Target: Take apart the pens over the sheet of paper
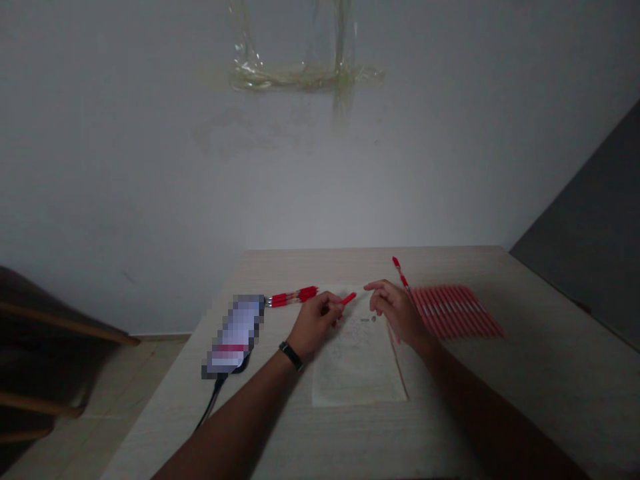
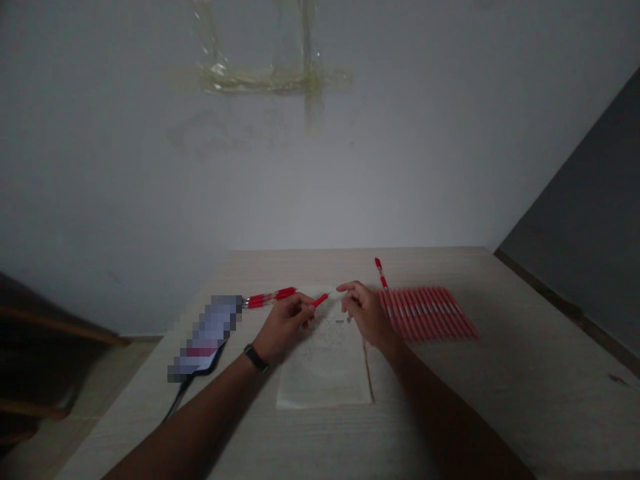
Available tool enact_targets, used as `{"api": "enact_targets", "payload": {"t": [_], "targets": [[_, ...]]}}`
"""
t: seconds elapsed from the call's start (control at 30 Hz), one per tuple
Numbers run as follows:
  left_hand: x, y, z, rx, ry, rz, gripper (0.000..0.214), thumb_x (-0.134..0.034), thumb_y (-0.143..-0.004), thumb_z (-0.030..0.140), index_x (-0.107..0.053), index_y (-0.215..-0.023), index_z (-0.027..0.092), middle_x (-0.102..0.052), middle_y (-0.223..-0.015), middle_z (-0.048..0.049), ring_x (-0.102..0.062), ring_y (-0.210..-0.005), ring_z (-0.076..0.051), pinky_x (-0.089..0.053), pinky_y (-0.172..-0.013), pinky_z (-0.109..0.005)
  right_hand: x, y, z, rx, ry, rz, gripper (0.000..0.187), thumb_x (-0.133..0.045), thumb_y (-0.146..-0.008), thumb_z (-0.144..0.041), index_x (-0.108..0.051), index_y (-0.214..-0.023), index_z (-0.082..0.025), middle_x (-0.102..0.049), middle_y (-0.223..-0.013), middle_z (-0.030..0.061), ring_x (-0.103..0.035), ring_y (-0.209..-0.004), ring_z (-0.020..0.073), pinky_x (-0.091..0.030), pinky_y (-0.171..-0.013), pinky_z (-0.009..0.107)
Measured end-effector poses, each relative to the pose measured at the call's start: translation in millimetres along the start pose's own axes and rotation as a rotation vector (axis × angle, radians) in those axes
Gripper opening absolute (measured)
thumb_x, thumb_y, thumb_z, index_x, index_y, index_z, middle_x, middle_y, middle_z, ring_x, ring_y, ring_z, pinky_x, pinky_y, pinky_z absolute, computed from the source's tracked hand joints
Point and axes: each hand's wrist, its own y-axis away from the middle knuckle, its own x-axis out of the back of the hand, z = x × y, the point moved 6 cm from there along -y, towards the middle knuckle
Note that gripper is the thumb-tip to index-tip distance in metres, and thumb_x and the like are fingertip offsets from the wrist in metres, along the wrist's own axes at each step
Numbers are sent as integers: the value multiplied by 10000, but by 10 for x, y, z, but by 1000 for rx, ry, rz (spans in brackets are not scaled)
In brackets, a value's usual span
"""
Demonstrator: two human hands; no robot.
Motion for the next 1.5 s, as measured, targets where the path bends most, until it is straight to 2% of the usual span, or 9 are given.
{"api": "enact_targets", "payload": {"t": [0.37, 0.63, 0.83, 0.93, 1.07, 1.2, 1.3, 1.4, 1.5], "targets": [[-63, 71, 207, -219, -418, -70, 142, -650, -880, 293, -696, -906, 161, -685, -845, -41, -577, -725, -141, -420, -654, -251, -84, 8, 3, 72, 250, -106, 167, -590, -914, -263, -617, -768, -184, -576, -686, -16, -524, -650, 132, -365, -580, 243], [-34, 61, 138, -194, -455, -62, 210, -631, -888, 280, -678, -1062, 171, -663, -803, -24, -571, -686, -134, -417, -632, -244, -112, 16, 92, 80, 173, -184, 58, -613, -905, -242, -640, -940, -205, -653, -878, 18, -605, -825, 166, -461, -718, 276], [-35, 59, 158, -187, -456, -66, 215, -626, -876, 262, -678, -1064, 172, -674, -827, -29, -572, -679, -131, -425, -630, -243, -67, 12, 13, 174, 272, -141, 201, -688, -849, -212, -644, -1045, -219, -665, -1018, 38, -603, -953, 189, -462, -832, 318], [-38, 62, 169, -197, -466, -62, 204, -613, -881, 253, -677, -1057, 171, -667, -819, -26, -573, -685, -131, -430, -645, -247, -66, 11, -27, 191, 360, -135, 64, -625, -923, -259, -642, -899, -202, -650, -902, 34, -592, -888, 187, -442, -814, 326], [-41, 67, 175, -206, -477, -68, 215, -611, -883, 258, -673, -1071, 173, -669, -841, -31, -583, -716, -139, -438, -665, -253, -105, 22, -69, 206, 427, -203, 261, -541, -976, -244, -588, -726, -192, -601, -772, 21, -560, -796, 177, -413, -763, 323], [-26, 65, 174, -192, -476, -55, 206, -621, -875, 263, -677, -1053, 174, -666, -829, -32, -582, -707, -144, -437, -657, -255, -80, 27, -59, 178, 328, -186, 9, -636, -896, -195, -634, -904, -199, -627, -896, 28, -581, -883, 184, -441, -809, 317], [-25, 64, 181, -191, -471, -51, 199, -624, -874, 264, -679, -1041, 173, -666, -822, -34, -582, -706, -147, -435, -649, -255, -55, 20, -33, 172, 290, -164, 205, -686, -848, -184, -634, -1044, -209, -640, -996, 40, -592, -942, 189, -456, -832, 317], [-31, 67, 192, -200, -474, -53, 195, -626, -875, 264, -682, -1035, 168, -670, -836, -41, -583, -712, -147, -438, -657, -258, -47, 6, -31, 196, 373, -158, 26, -638, -906, -229, -643, -904, -204, -638, -900, 32, -586, -883, 186, -439, -804, 321], [-31, 68, 192, -205, -477, -53, 193, -620, -882, 261, -684, -1037, 166, -673, -845, -43, -588, -720, -148, -444, -672, -263, -55, -1, -29, 208, 443, -174, 204, -577, -955, -251, -604, -760, -198, -611, -798, 22, -567, -817, 181, -420, -781, 326]]}}
